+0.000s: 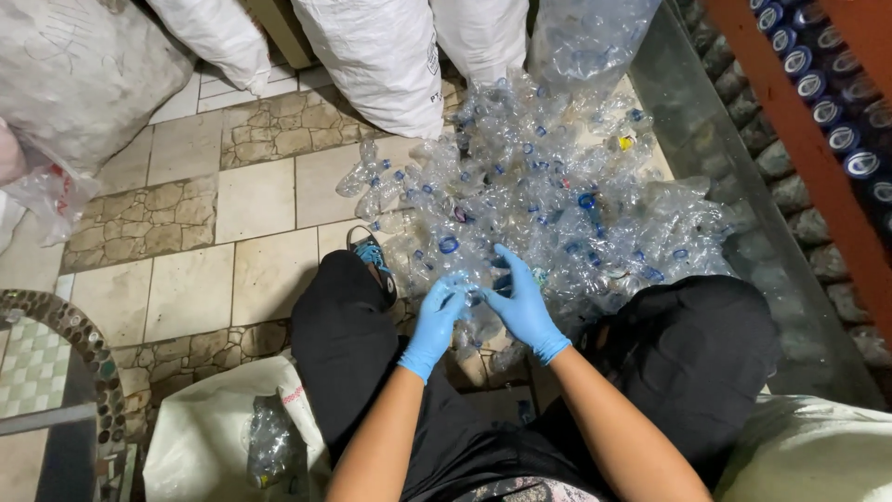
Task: The person is picking up empty plastic bottles from a large pile on the floor and placing them into a white collection sack.
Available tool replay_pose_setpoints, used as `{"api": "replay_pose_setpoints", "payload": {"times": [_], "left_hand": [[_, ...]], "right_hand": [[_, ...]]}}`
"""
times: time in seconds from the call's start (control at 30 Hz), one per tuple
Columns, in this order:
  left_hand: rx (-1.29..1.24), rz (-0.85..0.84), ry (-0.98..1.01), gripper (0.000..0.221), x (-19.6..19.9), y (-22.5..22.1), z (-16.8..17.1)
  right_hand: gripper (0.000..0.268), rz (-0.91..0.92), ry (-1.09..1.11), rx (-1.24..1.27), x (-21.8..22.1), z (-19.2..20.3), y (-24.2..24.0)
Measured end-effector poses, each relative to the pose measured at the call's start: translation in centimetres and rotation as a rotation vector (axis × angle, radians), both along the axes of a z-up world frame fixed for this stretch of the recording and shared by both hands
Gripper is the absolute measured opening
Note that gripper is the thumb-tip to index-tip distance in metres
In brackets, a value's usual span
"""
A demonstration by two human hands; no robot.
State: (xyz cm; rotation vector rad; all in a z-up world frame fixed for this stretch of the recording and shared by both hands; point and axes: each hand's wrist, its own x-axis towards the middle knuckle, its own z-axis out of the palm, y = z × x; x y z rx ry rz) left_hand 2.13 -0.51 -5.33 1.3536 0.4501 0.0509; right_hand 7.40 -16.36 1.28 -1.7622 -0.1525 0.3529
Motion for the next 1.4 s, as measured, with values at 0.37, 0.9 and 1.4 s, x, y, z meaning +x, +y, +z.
{"api": "replay_pose_setpoints", "payload": {"times": [0.37,0.9,1.4], "left_hand": [[-0.02,-0.076,0.044,0.038,0.1,0.7,-0.4],[0.125,-0.088,-0.362,0.027,0.4,1.2,0.4],[0.005,-0.212,-0.206,0.043,-0.4,1.9,1.0]], "right_hand": [[0.014,0.057,0.136,0.205,1.0,-6.1,-0.3],[0.034,0.117,0.406,0.646,0.5,-4.7,-1.2],[0.094,0.461,0.258,0.13,1.3,-3.4,-1.6]]}}
